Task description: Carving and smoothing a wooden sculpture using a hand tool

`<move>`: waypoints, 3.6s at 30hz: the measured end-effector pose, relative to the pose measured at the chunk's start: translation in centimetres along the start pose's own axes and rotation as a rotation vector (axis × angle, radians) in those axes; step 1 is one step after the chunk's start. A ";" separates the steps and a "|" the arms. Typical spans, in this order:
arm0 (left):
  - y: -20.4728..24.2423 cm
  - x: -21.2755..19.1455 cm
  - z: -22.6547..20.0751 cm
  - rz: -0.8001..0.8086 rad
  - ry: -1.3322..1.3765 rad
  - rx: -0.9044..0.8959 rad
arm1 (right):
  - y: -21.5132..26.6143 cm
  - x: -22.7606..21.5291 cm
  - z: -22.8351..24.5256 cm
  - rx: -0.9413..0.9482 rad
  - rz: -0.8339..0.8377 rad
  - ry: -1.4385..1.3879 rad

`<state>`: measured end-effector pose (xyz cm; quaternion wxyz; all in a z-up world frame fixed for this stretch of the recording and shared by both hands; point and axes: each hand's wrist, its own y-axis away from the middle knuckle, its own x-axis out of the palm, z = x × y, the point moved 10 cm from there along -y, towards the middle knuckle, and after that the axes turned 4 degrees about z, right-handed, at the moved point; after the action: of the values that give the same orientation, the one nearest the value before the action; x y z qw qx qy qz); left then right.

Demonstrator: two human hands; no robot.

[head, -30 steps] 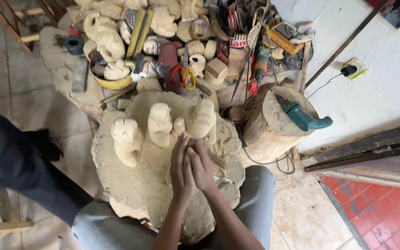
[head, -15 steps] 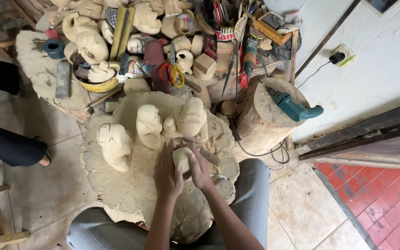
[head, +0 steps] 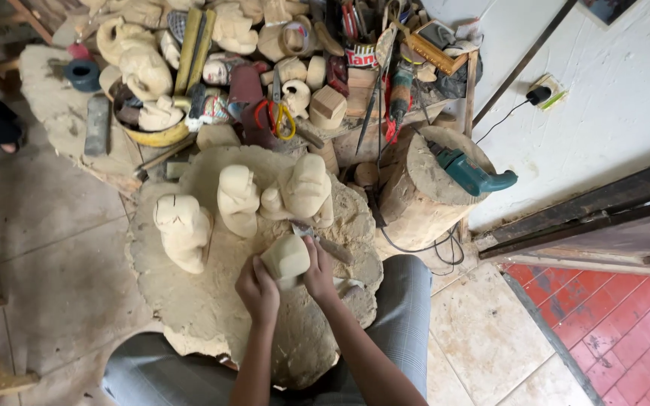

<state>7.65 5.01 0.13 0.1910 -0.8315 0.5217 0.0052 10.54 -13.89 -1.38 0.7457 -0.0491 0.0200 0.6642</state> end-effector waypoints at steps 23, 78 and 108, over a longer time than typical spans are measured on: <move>-1.9 -2.2 -1.4 -0.060 0.059 0.045 | 0.2 2.1 -1.5 0.055 -0.027 0.007; -1.1 -1.2 1.6 0.104 0.129 0.065 | 1.0 1.2 -0.1 0.074 -0.053 0.176; -1.2 -1.6 0.4 0.036 0.041 0.108 | 0.9 1.3 0.8 0.045 -0.059 0.177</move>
<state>8.02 7.00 0.43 0.2248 -0.8103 0.5399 -0.0364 9.74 -12.41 -0.75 0.7611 -0.0915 0.0995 0.6344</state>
